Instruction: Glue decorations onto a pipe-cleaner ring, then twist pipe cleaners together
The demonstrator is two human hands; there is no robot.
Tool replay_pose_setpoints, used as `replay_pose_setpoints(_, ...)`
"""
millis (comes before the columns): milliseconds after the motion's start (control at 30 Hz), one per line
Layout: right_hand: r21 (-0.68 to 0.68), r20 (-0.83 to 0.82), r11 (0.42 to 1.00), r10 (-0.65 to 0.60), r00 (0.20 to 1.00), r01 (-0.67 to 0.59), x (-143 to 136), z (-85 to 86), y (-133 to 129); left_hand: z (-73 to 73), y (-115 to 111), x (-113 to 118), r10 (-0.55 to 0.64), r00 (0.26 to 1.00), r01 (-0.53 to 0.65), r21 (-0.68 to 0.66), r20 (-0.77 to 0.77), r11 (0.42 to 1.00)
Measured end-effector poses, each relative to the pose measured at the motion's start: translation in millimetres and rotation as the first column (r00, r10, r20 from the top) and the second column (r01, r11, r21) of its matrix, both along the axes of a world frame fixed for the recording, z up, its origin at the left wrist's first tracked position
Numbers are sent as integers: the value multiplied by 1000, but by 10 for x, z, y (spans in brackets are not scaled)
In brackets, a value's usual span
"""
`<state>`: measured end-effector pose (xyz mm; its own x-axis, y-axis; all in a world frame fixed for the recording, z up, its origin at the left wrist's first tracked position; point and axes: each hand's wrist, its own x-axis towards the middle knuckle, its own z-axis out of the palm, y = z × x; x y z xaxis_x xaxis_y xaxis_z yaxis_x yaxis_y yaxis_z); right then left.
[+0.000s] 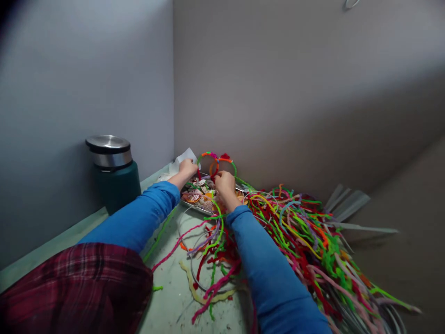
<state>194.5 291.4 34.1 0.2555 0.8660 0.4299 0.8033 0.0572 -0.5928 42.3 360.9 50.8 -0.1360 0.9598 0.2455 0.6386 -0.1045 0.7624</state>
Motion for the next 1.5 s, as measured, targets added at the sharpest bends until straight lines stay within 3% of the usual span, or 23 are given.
replay_pose_setpoints(233,-14,66,1000,-15,998,16,154,206,-588,89,-374,161,-38,995,47,110,-90,993)
replay_pose_setpoints(600,-42,145,998,54,988,-49,-26,447,-1379,398,-1232,-3,-67,981,90,122,-185,988)
replay_pose_setpoints(867,-16,203,996,93,975,-92,-144,445,-2063,301,-2139,87,-211,938,262,167,-276,950)
replay_pose_setpoints(1000,12,199,998,61,978,-65,-99,307,-2515,127,-2568,33,-300,928,330,117,-220,937)
replay_pose_setpoints(1100,-15,124,998,56,991,-55,-68,87,-2879,-75,-2817,-79,-345,910,369,69,-230,927)
replay_pose_setpoints(1200,5,68,998,67,995,-67,-55,-219,-3135,-301,-2930,-184,-270,933,277,-6,-237,961)
replay_pose_setpoints(1367,124,86,988,-97,992,86,-51,-680,-3224,-568,-2938,-248,-77,932,79,-10,-353,997)
replay_pose_setpoints(1500,143,136,986,-105,985,86,-51,-786,-3245,-610,-3005,-269,-38,888,10,-63,-458,998)
